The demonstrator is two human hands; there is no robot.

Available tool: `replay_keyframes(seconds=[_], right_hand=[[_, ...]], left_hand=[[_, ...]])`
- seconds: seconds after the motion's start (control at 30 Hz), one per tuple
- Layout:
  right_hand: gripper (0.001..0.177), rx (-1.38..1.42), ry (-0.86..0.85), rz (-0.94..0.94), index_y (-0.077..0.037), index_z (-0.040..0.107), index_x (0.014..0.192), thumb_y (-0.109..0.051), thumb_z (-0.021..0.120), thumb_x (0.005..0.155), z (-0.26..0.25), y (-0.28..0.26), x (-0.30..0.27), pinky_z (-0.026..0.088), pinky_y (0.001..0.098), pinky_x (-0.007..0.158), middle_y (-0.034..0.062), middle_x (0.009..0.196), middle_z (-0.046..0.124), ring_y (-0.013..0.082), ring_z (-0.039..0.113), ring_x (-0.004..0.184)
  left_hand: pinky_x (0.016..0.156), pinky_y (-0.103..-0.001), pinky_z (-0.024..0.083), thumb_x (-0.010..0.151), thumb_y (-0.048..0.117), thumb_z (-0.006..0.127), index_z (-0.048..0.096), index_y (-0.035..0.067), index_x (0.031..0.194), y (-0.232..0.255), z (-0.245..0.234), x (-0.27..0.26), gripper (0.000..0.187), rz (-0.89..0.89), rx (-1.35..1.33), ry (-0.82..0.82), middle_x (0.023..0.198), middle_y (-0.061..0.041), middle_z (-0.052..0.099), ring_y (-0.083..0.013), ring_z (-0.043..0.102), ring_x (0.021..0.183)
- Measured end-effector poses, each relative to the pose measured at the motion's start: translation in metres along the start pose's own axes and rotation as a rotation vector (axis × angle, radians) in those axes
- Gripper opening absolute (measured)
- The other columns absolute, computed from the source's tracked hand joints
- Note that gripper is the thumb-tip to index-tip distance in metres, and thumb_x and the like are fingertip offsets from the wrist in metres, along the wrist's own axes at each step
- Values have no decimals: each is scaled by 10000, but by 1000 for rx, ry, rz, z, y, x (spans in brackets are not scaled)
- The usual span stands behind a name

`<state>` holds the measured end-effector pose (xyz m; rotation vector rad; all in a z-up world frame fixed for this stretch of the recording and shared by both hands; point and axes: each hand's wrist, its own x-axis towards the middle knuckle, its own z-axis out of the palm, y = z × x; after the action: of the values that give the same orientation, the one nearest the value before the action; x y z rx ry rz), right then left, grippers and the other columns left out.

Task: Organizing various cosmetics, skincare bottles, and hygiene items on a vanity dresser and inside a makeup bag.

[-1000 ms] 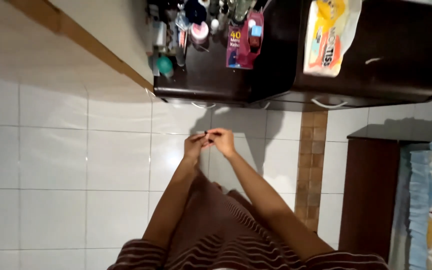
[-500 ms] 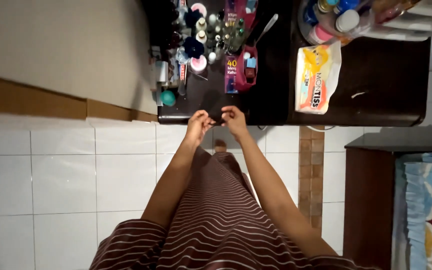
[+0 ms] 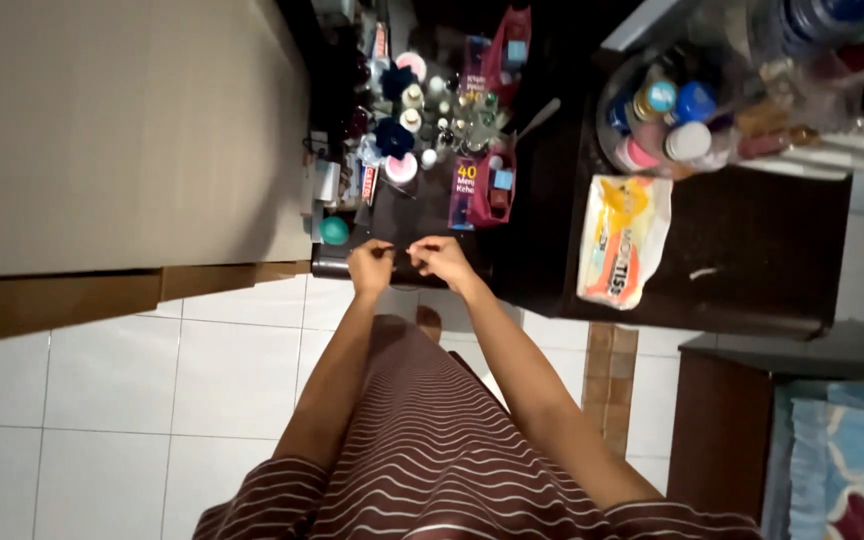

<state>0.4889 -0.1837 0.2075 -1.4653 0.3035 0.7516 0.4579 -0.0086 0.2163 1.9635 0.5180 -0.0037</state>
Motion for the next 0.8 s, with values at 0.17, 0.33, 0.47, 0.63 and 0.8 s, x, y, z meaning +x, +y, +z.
replay_keyframes(seconds=[0.17,0.33,0.47,0.63,0.8], right_hand=[[139,-249,180,-247,-48,811,967,-164,808,890,-22,15,92,504,225,578,3,797,747,69,632,673],[115,-267,316,-136,-59,813,959,-129,811,868,-10,-6,163,500,299,445,86,738,726,133,628,551],[141,-224,431,-33,-26,783,969,-39,789,829,5,12,244,567,337,434,69,740,742,141,707,551],[208,-38,420,23,45,769,1035,-16,761,836,30,33,304,614,366,487,116,825,755,194,742,637],[579,119,352,205,-134,458,1394,-136,719,877,35,33,284,631,456,695,148,1207,663,279,695,952]], left_hand=[[761,-380,581,778,211,858,749,42,990,-16,12,19,292,-8,-56,5,912,-122,761,-266,747,812],[787,-352,566,852,257,831,705,46,1179,-55,19,21,410,-53,20,-29,947,-110,761,-212,724,851],[719,-298,565,869,180,775,686,24,1200,-71,17,24,376,-236,-281,-31,941,-64,749,-148,696,769],[687,-251,540,875,107,728,673,11,1187,-100,10,34,331,-264,-305,-51,928,-55,747,-109,675,746],[662,-251,524,900,87,697,683,8,1168,-89,6,36,280,-279,-299,-59,850,-76,732,-123,666,723]])
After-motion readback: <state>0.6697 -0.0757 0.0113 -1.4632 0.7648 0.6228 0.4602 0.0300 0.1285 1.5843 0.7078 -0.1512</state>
